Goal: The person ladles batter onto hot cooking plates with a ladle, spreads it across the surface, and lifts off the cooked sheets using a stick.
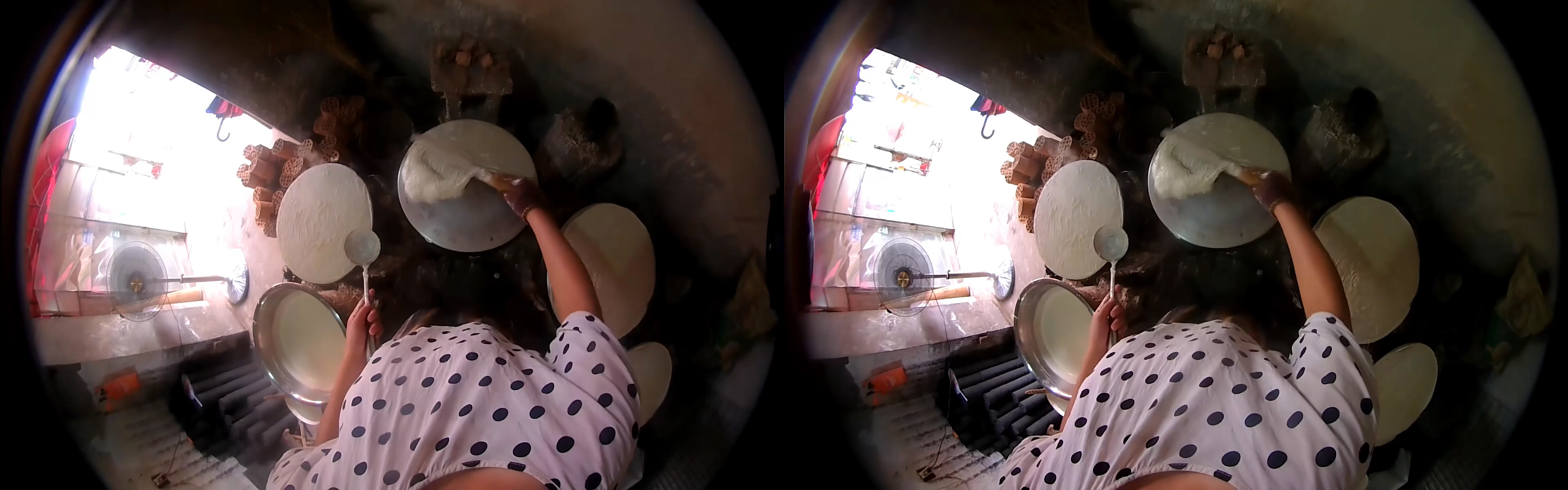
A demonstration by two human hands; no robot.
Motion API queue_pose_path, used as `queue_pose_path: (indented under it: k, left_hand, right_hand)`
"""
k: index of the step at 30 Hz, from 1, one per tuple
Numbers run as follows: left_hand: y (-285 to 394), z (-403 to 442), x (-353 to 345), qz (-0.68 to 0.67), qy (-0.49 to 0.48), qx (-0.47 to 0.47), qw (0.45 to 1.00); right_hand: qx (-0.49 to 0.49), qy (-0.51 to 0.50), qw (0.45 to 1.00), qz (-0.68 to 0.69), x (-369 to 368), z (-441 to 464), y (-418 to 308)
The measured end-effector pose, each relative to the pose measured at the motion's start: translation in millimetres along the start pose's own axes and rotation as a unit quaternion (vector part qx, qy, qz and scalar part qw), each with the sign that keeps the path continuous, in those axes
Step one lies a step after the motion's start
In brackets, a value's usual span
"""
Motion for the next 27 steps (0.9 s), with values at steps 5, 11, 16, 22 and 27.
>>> queue_pose_path:
  k: [5, 11, 16, 22, 27]
  left_hand:
    - [-14.6, -6.5, -0.5, -0.023, 0.019, -0.007, 1.000]
    - [-37.5, -26.6, 6.0, -0.009, 0.037, -0.006, 0.999]
    - [-55.5, -46.3, 26.4, -0.028, 0.053, -0.015, 0.998]
    - [-66.9, -58.7, 39.4, -0.061, 0.065, 0.009, 0.996]
    - [-58.0, -55.7, 49.2, -0.076, 0.038, 0.029, 0.996]
  right_hand:
    - [0.125, -0.070, 0.990, 0.012, -10.0, -29.6, -0.2]
    - [-0.038, -0.028, 0.997, -0.068, 19.7, 0.6, 2.3]
    - [0.224, -0.077, 0.971, -0.018, 24.0, -41.0, -10.0]
    - [0.142, 0.020, 0.987, -0.071, 12.1, 6.3, 26.6]
    - [0.224, -0.037, 0.965, -0.133, 6.1, -73.0, 20.7]
Point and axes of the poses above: each hand's wrist, its own z-axis towards the middle knuckle, its own x-axis out of the back of the hand, y = z × x, the point moved 7 cm from there along z, towards the middle knuckle, and after that the axes turned 5 degrees about -z, right-handed, at the moved point
